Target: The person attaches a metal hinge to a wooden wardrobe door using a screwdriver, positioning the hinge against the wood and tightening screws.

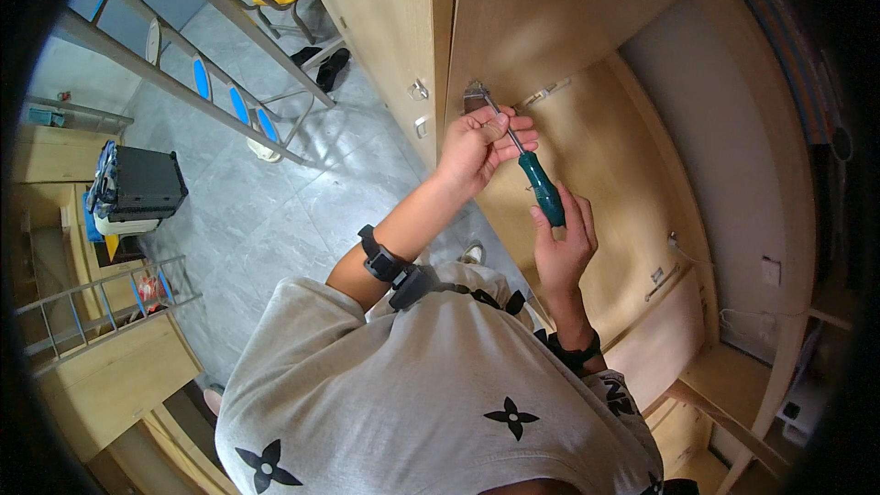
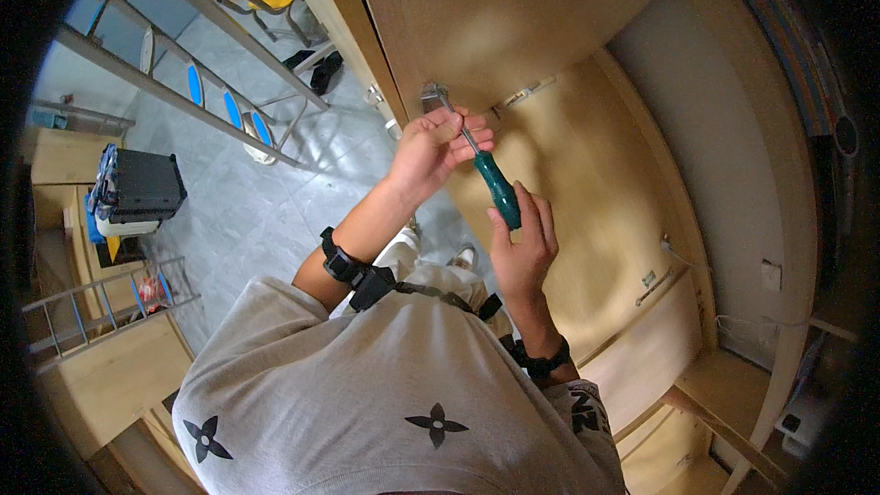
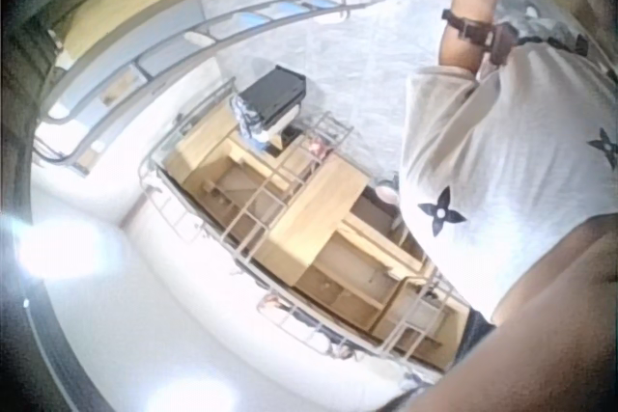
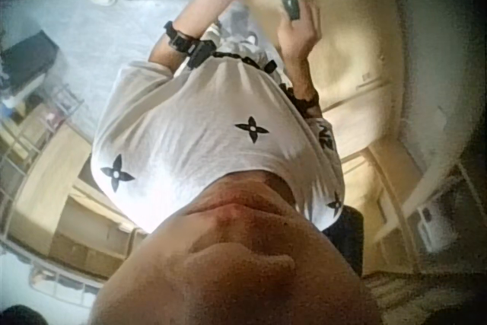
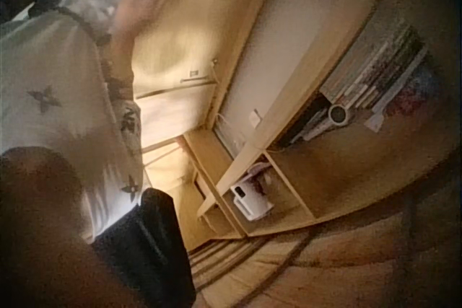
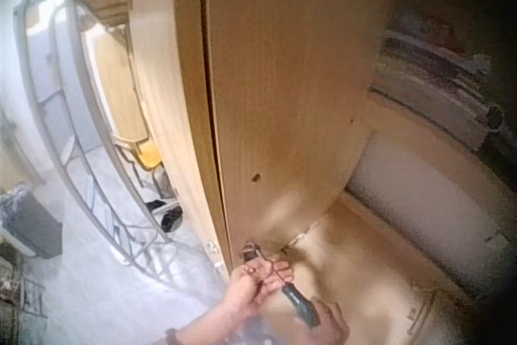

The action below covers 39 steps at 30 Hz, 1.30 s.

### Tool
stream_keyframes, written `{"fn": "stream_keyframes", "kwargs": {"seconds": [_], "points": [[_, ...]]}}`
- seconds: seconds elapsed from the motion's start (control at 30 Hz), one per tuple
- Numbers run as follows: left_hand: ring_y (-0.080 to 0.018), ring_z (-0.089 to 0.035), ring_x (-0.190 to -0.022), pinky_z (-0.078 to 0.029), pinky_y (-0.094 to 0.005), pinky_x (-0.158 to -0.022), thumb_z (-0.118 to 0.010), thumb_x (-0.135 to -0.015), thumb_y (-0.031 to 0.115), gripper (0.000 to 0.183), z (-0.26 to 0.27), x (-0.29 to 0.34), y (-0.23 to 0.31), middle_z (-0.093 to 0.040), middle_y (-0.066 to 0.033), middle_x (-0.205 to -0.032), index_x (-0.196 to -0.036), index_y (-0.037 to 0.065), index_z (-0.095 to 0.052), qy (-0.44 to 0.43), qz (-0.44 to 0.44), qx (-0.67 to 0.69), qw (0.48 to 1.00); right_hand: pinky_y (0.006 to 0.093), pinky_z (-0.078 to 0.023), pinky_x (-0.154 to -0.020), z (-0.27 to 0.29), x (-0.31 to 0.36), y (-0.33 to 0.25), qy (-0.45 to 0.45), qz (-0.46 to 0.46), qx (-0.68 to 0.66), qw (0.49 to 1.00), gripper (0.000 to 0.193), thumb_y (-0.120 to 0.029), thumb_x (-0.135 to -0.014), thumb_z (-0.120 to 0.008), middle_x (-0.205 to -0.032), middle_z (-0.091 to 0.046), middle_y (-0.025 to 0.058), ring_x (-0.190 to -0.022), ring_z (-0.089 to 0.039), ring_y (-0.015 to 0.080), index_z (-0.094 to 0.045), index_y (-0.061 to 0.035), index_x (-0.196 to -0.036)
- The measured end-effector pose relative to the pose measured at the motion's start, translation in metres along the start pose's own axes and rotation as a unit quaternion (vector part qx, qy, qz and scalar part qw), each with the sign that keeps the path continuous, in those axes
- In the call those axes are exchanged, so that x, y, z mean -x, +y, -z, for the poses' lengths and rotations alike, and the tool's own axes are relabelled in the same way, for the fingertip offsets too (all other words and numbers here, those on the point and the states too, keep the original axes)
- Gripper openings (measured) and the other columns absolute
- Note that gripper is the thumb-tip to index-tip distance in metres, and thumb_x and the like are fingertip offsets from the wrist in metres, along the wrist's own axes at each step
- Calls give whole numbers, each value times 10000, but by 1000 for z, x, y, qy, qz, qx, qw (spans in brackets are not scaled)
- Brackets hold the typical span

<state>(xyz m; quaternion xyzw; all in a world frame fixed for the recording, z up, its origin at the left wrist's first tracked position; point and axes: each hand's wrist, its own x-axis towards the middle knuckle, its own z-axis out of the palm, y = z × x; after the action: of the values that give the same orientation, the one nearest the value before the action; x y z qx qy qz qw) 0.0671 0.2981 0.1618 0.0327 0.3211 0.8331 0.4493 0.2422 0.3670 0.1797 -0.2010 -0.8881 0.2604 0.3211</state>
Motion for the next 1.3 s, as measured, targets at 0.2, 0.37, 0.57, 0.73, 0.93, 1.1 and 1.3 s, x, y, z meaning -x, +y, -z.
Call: {"fn": "stream_keyframes", "kwargs": {"seconds": [0.2, 0.37, 0.57, 0.73, 0.93, 1.1, 1.3], "points": [[-358, -615, -1001, -529, -462, -885, -466, -948, 60, 173, 0, -2, 7, -598, -207, -1063, -1093, -31, -483, -45, -8, 98, 994, 202, -325, -371, 14, -5, 26, -143, -454, -687, 550, 373, -304, -959, -503, -783, -618, 76, -434, -471, 106, -548, 21, -1138], [-368, -624, -976, -518, -504, -890, -453, -946, 45, 154, 11, -7, 6, -601, -210, -1062, -1071, -33, -497, -28, 3, 15, 999, 264, -436, -468, 3, -5, -2, -132, -356, -361, 852, 289, -184, -901, -609, -813, -592, 109, -577, -579, 191, -538, -11, -1121], [-365, -631, -957, -538, -489, -856, -455, -946, 50, 174, 8, -7, 5, -606, -204, -1055, -1091, -37, -496, -28, -10, 53, 998, 362, -500, -712, -15, -18, 20, -83, 38, -21, 996, 406, -89, -851, -628, -861, -569, 148, -824, -608, 298, -514, 4, -1229], [-362, -636, -947, -552, -465, -828, -457, -946, 53, 181, 7, -5, 4, -612, -201, -1047, -1099, -35, -493, -43, -14, 66, 997, 248, -413, -514, -10, -13, 28, -192, -329, -419, 825, 380, -251, -928, -547, -839, -571, 62, -580, -519, 129, -521, -28, -1234], [-365, -650, -906, -567, -453, -792, -455, -938, 38, 150, 6, -4, 4, -615, -205, -1028, -1067, -28, -494, 1, -23, 23, 999, 206, -318, -416, -1, -26, 17, -237, -513, -655, 501, 415, -322, -942, -514, -803, -556, 36, -456, -413, 69, -505, -48, -1253], [-370, -646, -920, -565, -464, -797, -463, -939, 48, 155, 4, -4, 7, -613, -214, -1041, -1073, -25, -489, 3, -17, 31, 999, 201, -313, -401, -7, -30, 9, -160, -23, -71, 984, 433, -238, -918, -561, -780, -547, 45, -437, -411, 67, -475, -24, -1284], [-371, -631, -961, -555, -484, -815, -480, -942, 80, 175, 6, -7, 14, -612, -218, -1049, -1089, -16, -479, -74, -25, 104, 992, 192, -276, -384, -3, -32, 16, -261, -367, -474, 756, 473, -219, -914, -568, -778, -529, 48, -413, -368, 56, -431, -11, -1316]]}}
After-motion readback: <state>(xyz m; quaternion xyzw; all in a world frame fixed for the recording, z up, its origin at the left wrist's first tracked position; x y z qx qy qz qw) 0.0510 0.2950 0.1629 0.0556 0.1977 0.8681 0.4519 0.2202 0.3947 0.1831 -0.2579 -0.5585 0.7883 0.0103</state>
